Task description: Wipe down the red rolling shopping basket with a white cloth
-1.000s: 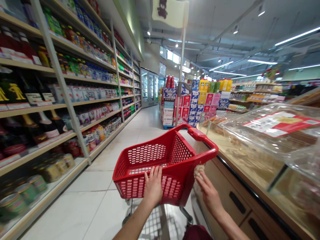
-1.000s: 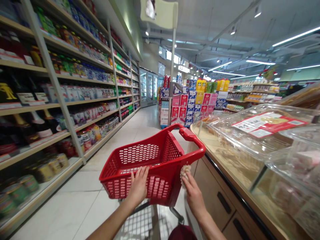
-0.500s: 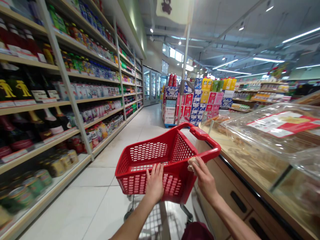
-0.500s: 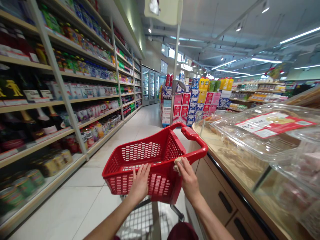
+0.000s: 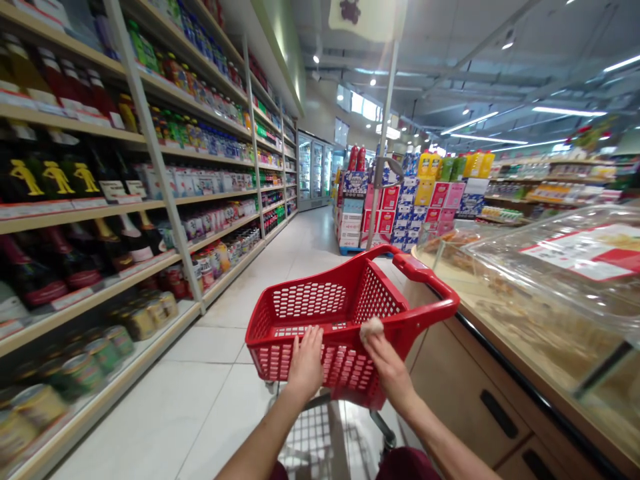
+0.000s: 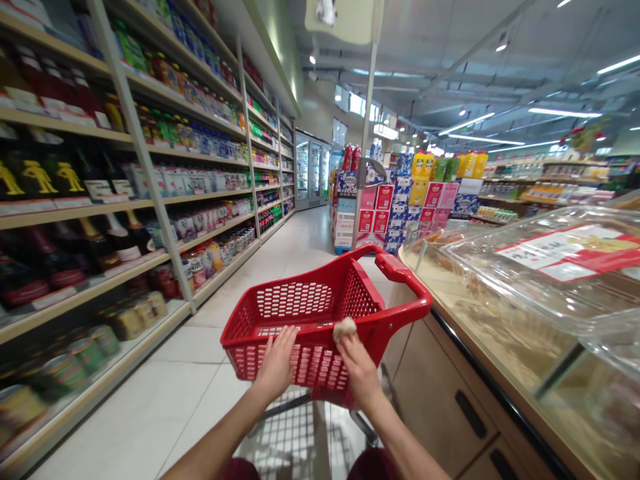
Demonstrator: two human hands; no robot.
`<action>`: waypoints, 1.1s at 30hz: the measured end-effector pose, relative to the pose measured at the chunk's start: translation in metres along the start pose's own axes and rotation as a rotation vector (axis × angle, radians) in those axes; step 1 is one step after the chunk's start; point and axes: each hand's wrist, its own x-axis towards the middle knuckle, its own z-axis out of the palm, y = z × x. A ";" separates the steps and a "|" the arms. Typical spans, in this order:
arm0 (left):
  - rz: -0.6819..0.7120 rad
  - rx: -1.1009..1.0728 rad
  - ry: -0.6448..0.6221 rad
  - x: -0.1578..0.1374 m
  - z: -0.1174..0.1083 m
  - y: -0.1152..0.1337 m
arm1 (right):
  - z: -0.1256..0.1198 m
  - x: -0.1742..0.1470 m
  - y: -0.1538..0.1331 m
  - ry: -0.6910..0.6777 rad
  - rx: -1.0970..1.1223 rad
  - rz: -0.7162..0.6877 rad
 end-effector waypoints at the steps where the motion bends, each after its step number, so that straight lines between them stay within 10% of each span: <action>1: 0.008 -0.007 -0.023 0.000 -0.002 -0.002 | 0.007 -0.008 -0.002 -0.036 0.008 -0.035; 14: -0.056 -0.024 -0.049 -0.012 -0.007 -0.023 | 0.048 0.001 -0.030 -0.110 0.031 -0.114; 33: -0.297 -0.221 0.024 -0.041 -0.030 -0.124 | 0.125 0.041 -0.104 -0.246 0.213 -0.134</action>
